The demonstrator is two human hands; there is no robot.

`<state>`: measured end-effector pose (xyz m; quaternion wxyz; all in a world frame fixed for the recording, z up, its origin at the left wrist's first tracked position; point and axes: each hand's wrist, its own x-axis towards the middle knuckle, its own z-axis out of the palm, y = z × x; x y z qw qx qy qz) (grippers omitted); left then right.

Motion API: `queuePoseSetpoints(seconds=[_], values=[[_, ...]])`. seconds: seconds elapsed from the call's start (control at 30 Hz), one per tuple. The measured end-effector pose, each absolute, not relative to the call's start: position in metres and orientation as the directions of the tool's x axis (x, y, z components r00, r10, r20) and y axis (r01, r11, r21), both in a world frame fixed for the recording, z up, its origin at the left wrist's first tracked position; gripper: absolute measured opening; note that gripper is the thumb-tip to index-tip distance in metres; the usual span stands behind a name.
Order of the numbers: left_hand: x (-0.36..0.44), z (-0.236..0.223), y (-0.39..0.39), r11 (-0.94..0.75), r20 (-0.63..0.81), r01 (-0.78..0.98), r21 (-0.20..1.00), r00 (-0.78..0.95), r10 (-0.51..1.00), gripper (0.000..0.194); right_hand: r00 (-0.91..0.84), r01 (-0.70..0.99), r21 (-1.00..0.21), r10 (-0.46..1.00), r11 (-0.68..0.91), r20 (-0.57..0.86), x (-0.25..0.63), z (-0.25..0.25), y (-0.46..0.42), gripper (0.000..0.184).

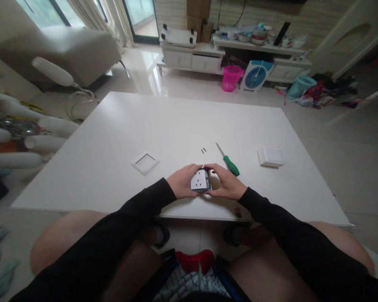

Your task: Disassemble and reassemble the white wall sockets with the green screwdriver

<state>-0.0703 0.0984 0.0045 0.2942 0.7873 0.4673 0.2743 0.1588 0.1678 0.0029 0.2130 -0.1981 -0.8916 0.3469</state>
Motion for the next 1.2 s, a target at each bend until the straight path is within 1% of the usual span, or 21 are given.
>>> queuePoseSetpoints(seconds=[0.13,0.23,0.3,0.43,0.53,0.9,1.1,1.2], values=[[-0.074,0.003,0.101,-0.393,0.162,0.579,0.714,0.410,0.897,0.081,-0.788,0.293,-0.651,0.562,0.701,0.251,0.160,0.000,0.171,0.078],[-0.081,-0.001,0.103,-0.366,0.135,0.619,0.695,0.387,0.912,0.086,-0.763,0.373,-0.636,0.613,0.675,0.204,0.161,-0.002,0.175,0.077],[-0.085,-0.004,0.104,-0.357,0.114,0.638,0.682,0.389,0.914,0.088,-0.766,0.393,-0.633,0.618,0.667,0.175,0.162,-0.003,0.176,0.076],[-0.087,-0.006,0.104,-0.357,0.083,0.659,0.662,0.409,0.909,0.085,-0.782,0.409,-0.625,0.608,0.665,0.134,0.162,-0.002,0.176,0.072],[-0.087,-0.004,0.103,-0.356,0.068,0.680,0.641,0.412,0.909,0.084,-0.792,0.415,-0.632,0.601,0.655,0.103,0.163,-0.003,0.178,0.073],[-0.087,0.001,0.104,-0.390,0.045,0.704,0.593,0.455,0.890,0.078,-0.830,0.380,-0.629,0.551,0.678,0.092,0.166,-0.011,0.178,0.086],[-0.087,0.002,0.103,-0.402,0.045,0.700,0.590,0.469,0.882,0.074,-0.836,0.374,-0.627,0.541,0.683,0.090,0.165,-0.010,0.178,0.080],[-0.087,0.002,0.103,-0.401,0.035,0.715,0.572,0.468,0.883,0.075,-0.834,0.373,-0.635,0.545,0.677,0.090,0.165,-0.009,0.178,0.080]])
